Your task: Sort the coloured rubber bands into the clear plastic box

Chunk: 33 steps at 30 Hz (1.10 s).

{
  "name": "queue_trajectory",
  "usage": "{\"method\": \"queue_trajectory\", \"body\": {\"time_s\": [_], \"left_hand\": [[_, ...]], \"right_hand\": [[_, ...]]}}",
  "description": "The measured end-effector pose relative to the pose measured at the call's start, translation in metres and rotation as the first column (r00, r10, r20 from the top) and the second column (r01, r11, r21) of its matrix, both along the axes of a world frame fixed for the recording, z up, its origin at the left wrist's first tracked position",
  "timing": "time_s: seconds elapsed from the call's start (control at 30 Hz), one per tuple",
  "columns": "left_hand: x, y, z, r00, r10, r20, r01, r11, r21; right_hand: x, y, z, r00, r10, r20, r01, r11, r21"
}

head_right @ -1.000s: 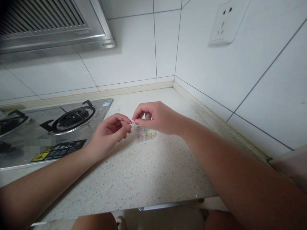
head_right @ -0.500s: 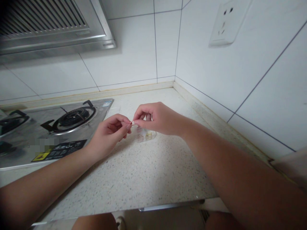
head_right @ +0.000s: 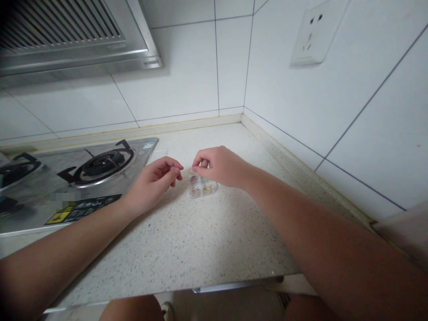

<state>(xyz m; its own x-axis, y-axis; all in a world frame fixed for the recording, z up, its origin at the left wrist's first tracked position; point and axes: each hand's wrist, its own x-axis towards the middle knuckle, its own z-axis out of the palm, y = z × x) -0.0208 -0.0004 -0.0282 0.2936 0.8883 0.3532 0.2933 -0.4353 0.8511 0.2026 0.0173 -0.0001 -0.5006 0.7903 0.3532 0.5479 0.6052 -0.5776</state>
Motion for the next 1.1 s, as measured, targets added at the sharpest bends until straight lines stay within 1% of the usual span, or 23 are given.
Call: {"method": "queue_trajectory", "body": {"time_s": [0.07,0.13,0.23,0.37,0.5,0.6,0.7,0.8,0.9,0.97,1.03,1.1], "left_hand": [[-0.001,0.003,-0.002,0.999,0.010,-0.053,-0.009,1.000,0.024],[-0.002,0.005,-0.003,0.997,0.016,-0.079,-0.015,1.000,0.020],[-0.003,0.005,-0.003,0.997,0.015,-0.073,-0.016,1.000,-0.016],[-0.005,0.007,-0.004,0.998,0.001,-0.064,-0.003,0.999,-0.038],[-0.006,0.010,-0.008,0.996,0.019,-0.089,-0.017,1.000,0.020],[-0.007,0.012,-0.009,0.990,0.039,-0.132,-0.033,0.998,0.044],[-0.010,0.015,-0.006,0.978,0.077,-0.192,-0.059,0.994,0.097],[-0.017,0.019,0.000,0.961,0.154,-0.229,-0.113,0.977,0.182],[-0.026,0.024,0.008,0.926,0.258,-0.276,-0.181,0.944,0.274],[-0.032,0.026,0.015,0.885,0.318,-0.340,-0.206,0.923,0.326],[-0.038,0.028,0.025,0.818,0.359,-0.449,-0.186,0.904,0.384],[-0.047,0.032,0.037,0.723,0.397,-0.565,-0.155,0.891,0.427]], "right_hand": [[-0.005,0.003,-0.005,0.996,-0.092,0.008,0.092,0.996,-0.001],[-0.010,0.004,-0.010,0.988,-0.140,0.064,0.141,0.990,-0.012],[-0.014,0.006,-0.012,0.970,-0.172,0.170,0.175,0.985,-0.002],[-0.016,0.006,-0.012,0.949,-0.200,0.244,0.196,0.980,0.043],[-0.019,0.006,-0.014,0.920,-0.241,0.310,0.232,0.970,0.065],[-0.021,0.006,-0.016,0.909,-0.247,0.337,0.230,0.969,0.091],[-0.020,0.007,-0.015,0.911,-0.258,0.321,0.234,0.966,0.111],[-0.015,0.008,-0.011,0.924,-0.265,0.274,0.240,0.963,0.121],[-0.006,0.012,-0.007,0.928,-0.278,0.246,0.250,0.958,0.141],[0.000,0.015,-0.006,0.925,-0.298,0.237,0.267,0.951,0.154],[0.007,0.019,-0.006,0.919,-0.312,0.240,0.279,0.947,0.161],[0.011,0.022,-0.006,0.911,-0.330,0.248,0.293,0.940,0.175]]}}
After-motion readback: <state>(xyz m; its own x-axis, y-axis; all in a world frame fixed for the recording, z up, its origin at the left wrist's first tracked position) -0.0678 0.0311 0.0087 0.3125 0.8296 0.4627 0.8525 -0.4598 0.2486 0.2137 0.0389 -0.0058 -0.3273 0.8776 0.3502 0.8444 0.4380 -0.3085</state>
